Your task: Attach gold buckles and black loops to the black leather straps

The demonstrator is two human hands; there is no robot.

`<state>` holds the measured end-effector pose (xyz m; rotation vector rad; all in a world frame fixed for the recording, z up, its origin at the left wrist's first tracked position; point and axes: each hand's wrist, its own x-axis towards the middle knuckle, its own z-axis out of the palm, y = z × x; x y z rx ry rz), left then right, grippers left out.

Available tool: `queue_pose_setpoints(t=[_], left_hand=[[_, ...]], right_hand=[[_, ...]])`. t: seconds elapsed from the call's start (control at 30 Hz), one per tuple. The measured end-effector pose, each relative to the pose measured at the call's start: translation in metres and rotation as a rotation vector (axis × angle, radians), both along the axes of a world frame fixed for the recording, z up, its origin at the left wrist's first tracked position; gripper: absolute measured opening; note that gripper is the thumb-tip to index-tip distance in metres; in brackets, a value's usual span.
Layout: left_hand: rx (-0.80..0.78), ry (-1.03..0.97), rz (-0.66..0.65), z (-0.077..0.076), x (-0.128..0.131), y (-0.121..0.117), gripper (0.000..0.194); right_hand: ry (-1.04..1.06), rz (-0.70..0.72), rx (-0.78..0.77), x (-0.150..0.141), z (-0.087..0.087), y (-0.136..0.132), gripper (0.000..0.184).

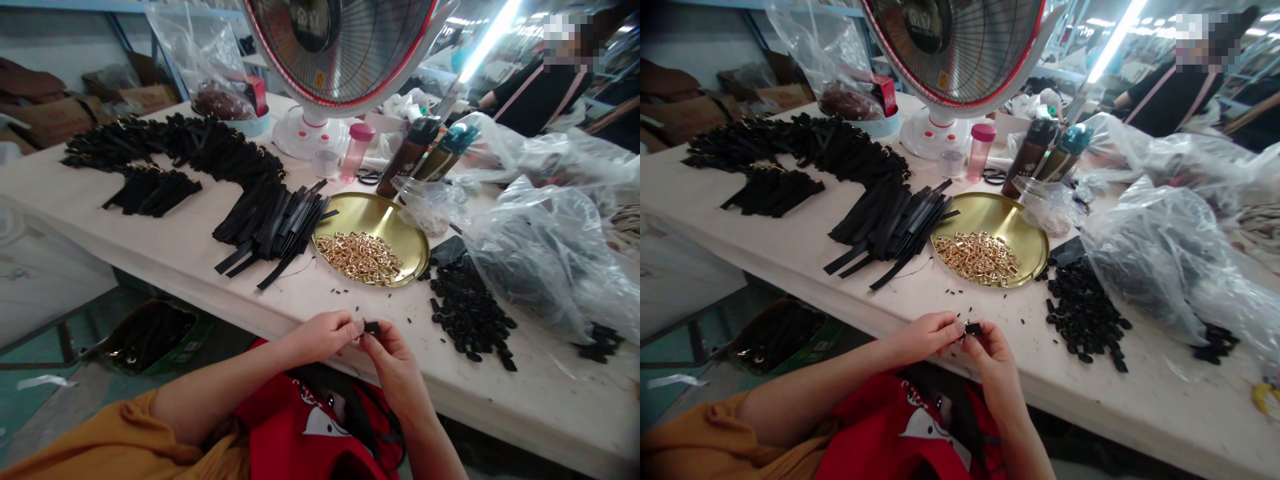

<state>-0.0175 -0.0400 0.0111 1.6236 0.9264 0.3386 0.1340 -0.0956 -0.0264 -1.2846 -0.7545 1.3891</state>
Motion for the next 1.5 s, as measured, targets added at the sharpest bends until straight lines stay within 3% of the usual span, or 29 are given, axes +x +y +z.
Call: queue_pose_setpoints(t=[0.13, 0.37, 0.57, 0.83, 1.03, 1.33, 1.5], left_hand=[[-0.040, -0.007, -0.033, -0.001, -0.003, 0.002, 0.036], [0.239, 0.102, -0.045, -0.005, 0.001, 0.000, 0.032], [0.329, 0.174, -0.069, -0.005, 0.001, 0.001, 0.031], [0.240, 0.152, -0.096, -0.006, -0.001, 0.001, 0.027], [0.290, 0.216, -0.117, -0.004, -0.002, -0.002, 0.025], [0.253, 0.182, -0.118, 0.000, -0.005, -0.005, 0.022], [0.187, 0.129, -0.091, 0.000, -0.007, -0.004, 0.021]], right_hand=[[-0.033, 0.060, -0.006, 0.003, 0.004, -0.004, 0.020], [-0.092, 0.039, 0.000, -0.003, 0.009, 0.000, 0.020], [-0.098, -0.007, -0.026, -0.007, 0.000, 0.000, 0.021], [-0.115, -0.016, 0.011, -0.001, 0.003, 0.001, 0.025], [-0.153, 0.008, 0.001, -0.004, 0.004, 0.001, 0.028], [0.077, 0.013, -0.061, -0.005, -0.003, 0.000, 0.022], [-0.018, -0.006, -0.062, -0.005, 0.001, -0.002, 0.026]])
